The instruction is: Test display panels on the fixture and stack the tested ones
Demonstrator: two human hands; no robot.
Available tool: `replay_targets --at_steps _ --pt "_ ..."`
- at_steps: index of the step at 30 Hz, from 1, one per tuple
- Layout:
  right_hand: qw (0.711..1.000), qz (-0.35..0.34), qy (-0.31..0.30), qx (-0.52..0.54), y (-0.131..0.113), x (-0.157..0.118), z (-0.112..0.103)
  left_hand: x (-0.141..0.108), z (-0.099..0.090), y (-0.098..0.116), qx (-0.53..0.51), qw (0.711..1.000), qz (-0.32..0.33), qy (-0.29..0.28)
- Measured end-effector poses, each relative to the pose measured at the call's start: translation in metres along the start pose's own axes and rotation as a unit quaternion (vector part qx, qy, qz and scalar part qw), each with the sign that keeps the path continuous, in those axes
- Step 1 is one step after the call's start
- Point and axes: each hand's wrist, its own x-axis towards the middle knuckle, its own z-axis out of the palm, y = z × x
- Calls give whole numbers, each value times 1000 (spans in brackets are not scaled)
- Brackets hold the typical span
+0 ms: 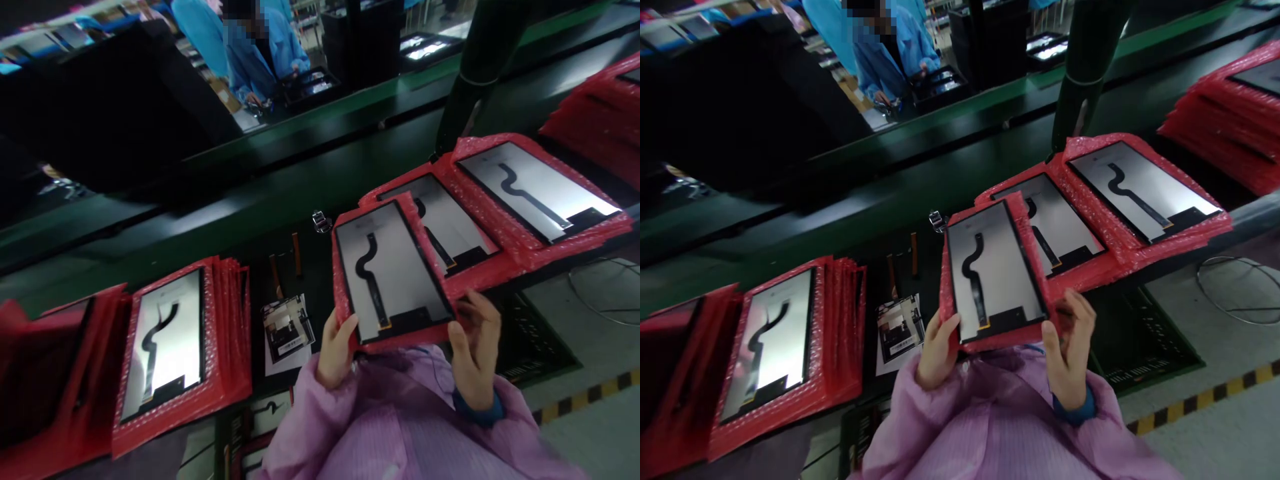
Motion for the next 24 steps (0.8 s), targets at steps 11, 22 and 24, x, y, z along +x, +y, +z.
replay_targets --at_steps 11,22,24 --pt "930 252 -262 47 32 4 40 -17 -78 -29 67 992 15 107" --pt "917 -101 -329 -202 0 6 56 -29 -66 -40 117 990 47 71" --pt "897 -180 -331 -230 -14 15 70 -32 -64 -38 129 990 31 55"
